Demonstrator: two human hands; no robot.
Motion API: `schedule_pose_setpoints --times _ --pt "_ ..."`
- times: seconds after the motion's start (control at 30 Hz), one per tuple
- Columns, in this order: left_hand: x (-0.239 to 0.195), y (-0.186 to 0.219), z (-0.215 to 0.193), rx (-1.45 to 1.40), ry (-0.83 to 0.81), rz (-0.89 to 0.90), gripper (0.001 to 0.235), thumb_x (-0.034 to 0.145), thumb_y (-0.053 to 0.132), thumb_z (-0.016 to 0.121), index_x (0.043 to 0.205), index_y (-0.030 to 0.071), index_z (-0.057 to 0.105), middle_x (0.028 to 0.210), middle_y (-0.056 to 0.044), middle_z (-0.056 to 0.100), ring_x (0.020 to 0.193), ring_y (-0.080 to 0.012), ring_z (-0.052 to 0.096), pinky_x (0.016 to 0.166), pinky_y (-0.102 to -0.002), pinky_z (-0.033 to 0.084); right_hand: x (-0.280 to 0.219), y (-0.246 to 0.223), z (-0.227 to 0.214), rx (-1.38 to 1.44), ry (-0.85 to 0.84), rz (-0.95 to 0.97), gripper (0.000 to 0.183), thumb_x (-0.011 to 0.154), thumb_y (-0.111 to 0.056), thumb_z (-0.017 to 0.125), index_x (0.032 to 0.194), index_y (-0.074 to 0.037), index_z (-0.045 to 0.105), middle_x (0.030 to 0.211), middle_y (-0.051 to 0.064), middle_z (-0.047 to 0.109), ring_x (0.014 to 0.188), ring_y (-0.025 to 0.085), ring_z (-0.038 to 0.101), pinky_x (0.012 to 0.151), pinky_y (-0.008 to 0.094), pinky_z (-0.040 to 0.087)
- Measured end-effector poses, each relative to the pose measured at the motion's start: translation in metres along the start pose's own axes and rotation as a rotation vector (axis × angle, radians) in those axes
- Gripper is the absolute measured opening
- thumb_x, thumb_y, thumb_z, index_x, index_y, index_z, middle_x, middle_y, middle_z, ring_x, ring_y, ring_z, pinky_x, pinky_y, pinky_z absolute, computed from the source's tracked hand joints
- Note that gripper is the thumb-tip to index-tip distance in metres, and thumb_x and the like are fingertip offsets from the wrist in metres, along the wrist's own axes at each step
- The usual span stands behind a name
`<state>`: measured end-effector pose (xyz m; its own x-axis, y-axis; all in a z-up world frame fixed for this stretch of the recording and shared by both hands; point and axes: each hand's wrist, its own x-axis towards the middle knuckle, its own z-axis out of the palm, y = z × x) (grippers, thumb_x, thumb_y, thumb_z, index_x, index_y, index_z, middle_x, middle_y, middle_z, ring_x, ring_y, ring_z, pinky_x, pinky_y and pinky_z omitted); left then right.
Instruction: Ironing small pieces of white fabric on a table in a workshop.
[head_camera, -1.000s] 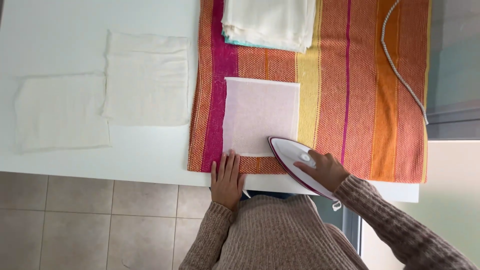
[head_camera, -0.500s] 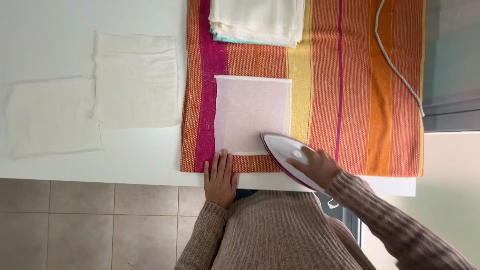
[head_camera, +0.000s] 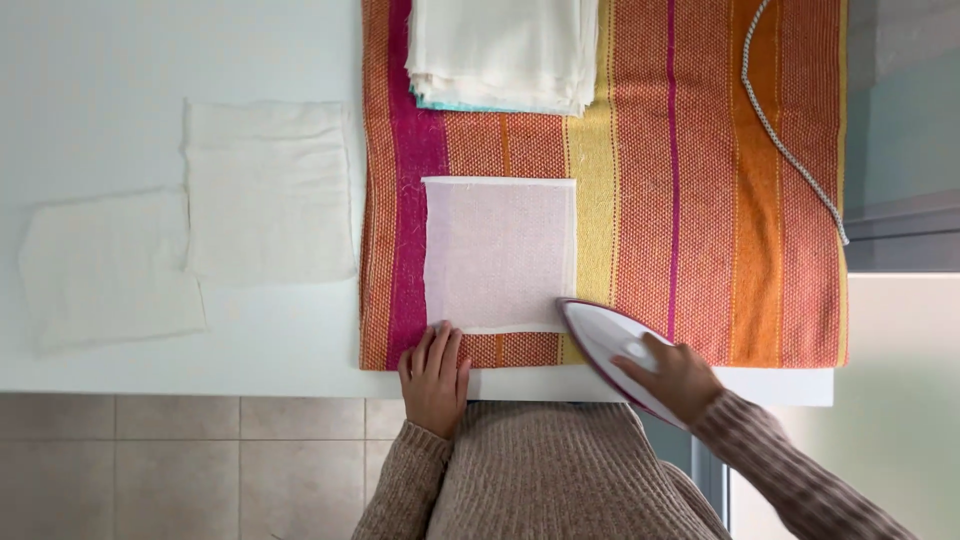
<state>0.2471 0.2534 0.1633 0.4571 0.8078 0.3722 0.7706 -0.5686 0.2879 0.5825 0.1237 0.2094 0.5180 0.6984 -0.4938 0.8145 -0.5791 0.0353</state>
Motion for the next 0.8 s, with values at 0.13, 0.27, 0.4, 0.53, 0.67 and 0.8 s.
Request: schedule_pose_setpoints --times 0.13,0.27,0.4,0.53,0.67,0.8 --pt "0.042 -0.032 -0.002 -0.077 -0.126 0.041 0.037 0.106 0.038 0.042 0.134 0.024 0.063 0.121 0.004 0.065 0.109 -0.0176 0.062 0.089 -0.039 0.044 0.010 0.040 -0.073 0.188 -0.356 -0.074 0.058 0.089 -0.060 0.051 0.109 -0.007 0.063 0.070 0.008 0.079 0.052 0.016 0.080 0.041 0.023 0.066" --pt "0.160 -0.008 0.002 -0.169 -0.033 0.143 0.046 0.105 0.033 0.050 0.142 0.007 0.055 0.140 -0.016 0.059 0.125 -0.0366 0.057 0.094 -0.048 0.047 0.087 0.063 0.032 -0.472 1.057 -0.530 0.051 0.090 -0.050 0.060 0.139 -0.052 0.046 0.120 0.009 0.062 0.064 0.027 0.062 0.055 0.036 0.052" --pt "0.220 0.014 0.068 -0.183 -0.138 0.221 0.057 0.106 0.033 0.045 0.155 0.004 0.037 0.166 -0.017 0.028 0.154 -0.0385 0.018 0.123 -0.054 0.011 0.162 -0.038 -0.006 0.101 0.406 -0.018 0.059 0.085 -0.078 0.054 0.117 -0.029 0.061 0.081 0.014 0.074 0.078 0.034 0.077 0.058 0.044 0.060" --pt "0.231 0.016 0.111 -0.172 -0.250 0.160 0.062 0.108 0.038 0.026 0.162 0.008 0.018 0.171 -0.011 0.012 0.157 -0.0334 0.002 0.124 -0.055 -0.009 0.192 -0.099 -0.052 0.230 0.275 0.070 0.060 0.085 -0.083 0.052 0.113 -0.031 0.061 0.088 0.011 0.075 0.087 0.031 0.077 0.062 0.044 0.062" --pt "0.228 0.016 0.109 -0.173 -0.272 0.123 0.061 0.108 0.038 0.026 0.162 0.009 0.019 0.171 -0.009 0.010 0.158 -0.0315 0.002 0.124 -0.054 -0.008 0.188 -0.106 -0.072 0.228 0.212 0.093 0.066 0.085 -0.089 0.047 0.112 -0.031 0.062 0.088 0.012 0.072 0.083 0.035 0.077 0.061 0.046 0.062" --pt "0.231 0.016 0.103 -0.160 -0.346 0.124 0.061 0.108 0.038 0.023 0.162 0.009 0.016 0.171 -0.008 0.006 0.157 -0.0321 -0.002 0.125 -0.055 -0.010 0.159 -0.114 -0.107 0.295 0.124 0.114 0.063 0.088 -0.081 0.052 0.115 -0.025 0.060 0.090 0.014 0.074 0.089 0.035 0.076 0.068 0.048 0.062"
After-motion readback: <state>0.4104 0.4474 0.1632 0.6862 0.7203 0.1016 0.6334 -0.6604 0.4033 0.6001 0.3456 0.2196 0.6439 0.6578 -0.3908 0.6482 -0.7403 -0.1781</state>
